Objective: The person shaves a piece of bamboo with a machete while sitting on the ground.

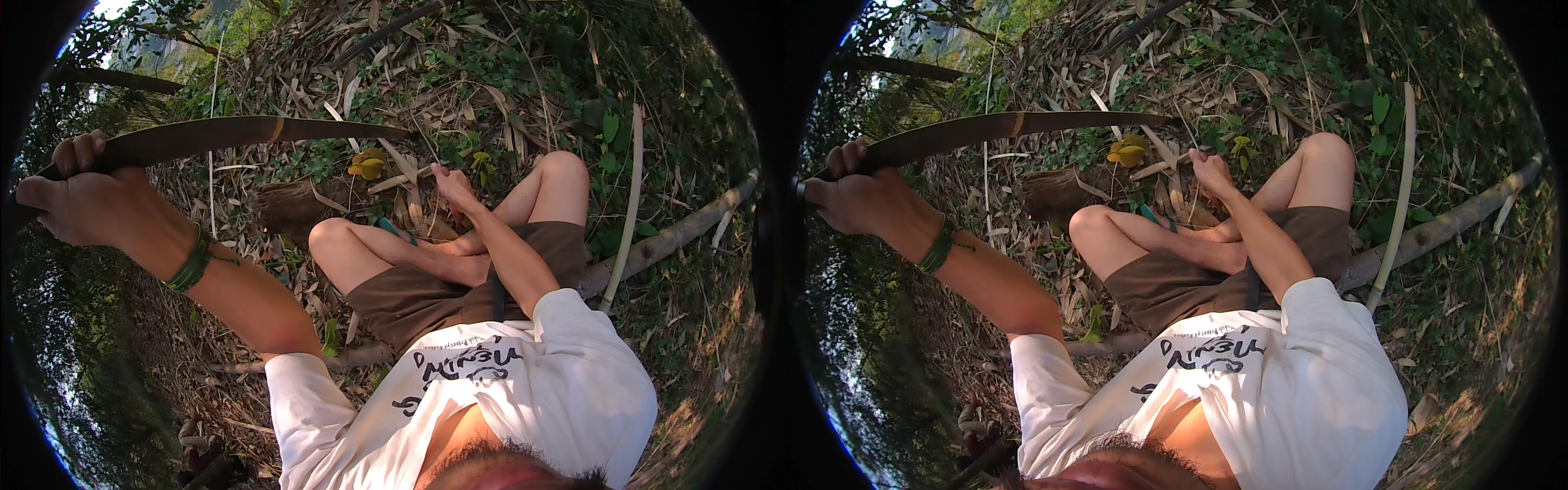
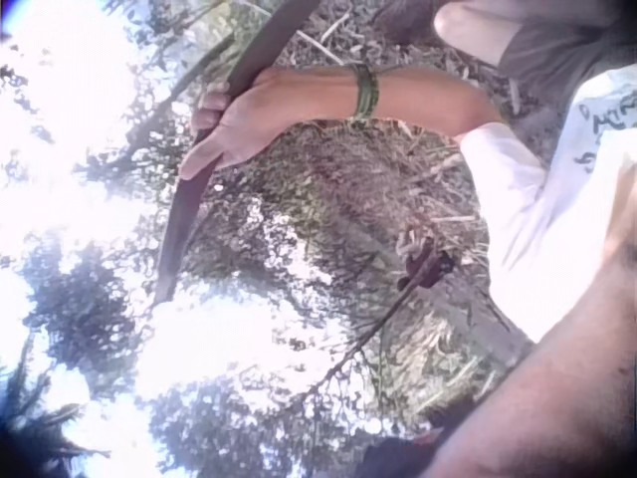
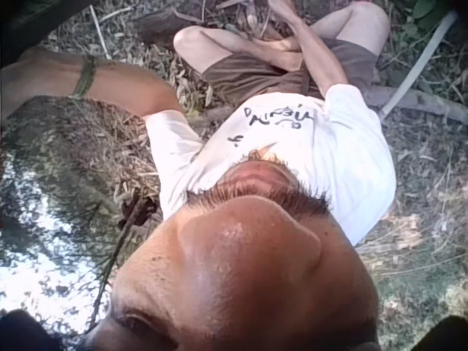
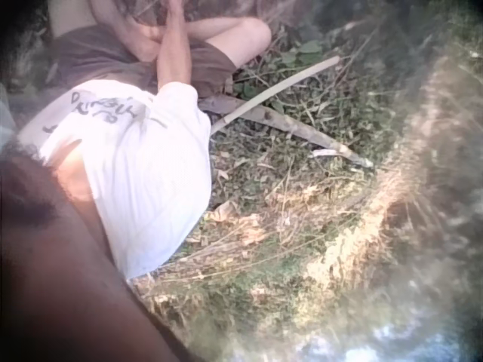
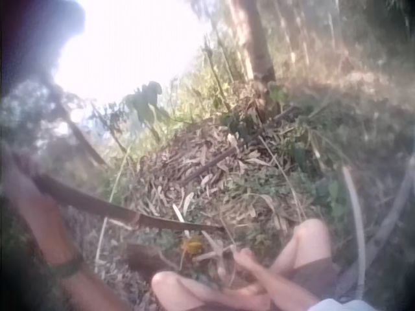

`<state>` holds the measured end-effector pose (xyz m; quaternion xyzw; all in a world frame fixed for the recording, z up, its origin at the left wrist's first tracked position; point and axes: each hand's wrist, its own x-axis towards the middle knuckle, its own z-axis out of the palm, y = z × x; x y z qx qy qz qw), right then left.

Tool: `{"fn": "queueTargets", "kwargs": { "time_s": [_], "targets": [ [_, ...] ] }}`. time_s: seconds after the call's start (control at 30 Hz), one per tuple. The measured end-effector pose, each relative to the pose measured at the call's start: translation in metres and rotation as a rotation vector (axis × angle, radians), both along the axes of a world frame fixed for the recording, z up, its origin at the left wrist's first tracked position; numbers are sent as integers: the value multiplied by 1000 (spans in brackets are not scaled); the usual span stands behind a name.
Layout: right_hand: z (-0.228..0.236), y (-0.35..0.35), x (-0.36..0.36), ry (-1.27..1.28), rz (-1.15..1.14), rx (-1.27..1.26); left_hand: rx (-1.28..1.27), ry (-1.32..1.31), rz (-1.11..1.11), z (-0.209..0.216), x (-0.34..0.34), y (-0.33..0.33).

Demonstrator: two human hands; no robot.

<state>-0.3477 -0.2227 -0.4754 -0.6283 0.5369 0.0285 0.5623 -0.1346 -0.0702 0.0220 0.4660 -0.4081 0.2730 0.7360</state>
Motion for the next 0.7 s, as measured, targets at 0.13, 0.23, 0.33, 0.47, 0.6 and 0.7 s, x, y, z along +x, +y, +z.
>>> {"fn": "queueTargets", "kwargs": {
  "time_s": [0.13, 0.23, 0.33, 0.47, 0.6, 0.7],
  "targets": [
    [35, 45, 5, -448, 24, -197, 17, 16, 77, 8, 1, 12],
    [13, 41, 6, -276, 19, -205, -3, 41, 43, 8, 8, 13],
    [-39, 0, -22, -60, -73, -207, -50, 113, 33, 2, -3, -12],
    [30, 31, -2, -131, -22, 55, -57, 209, 88, 1, -6, 18],
    [119, 52, 15, -397, 13, -78, -38, 193, 16, 3, -20, 5],
    [209, 69, 22, -752, 36, -162, -6, 157, -30, 3, -31, 1]
  ]
}}
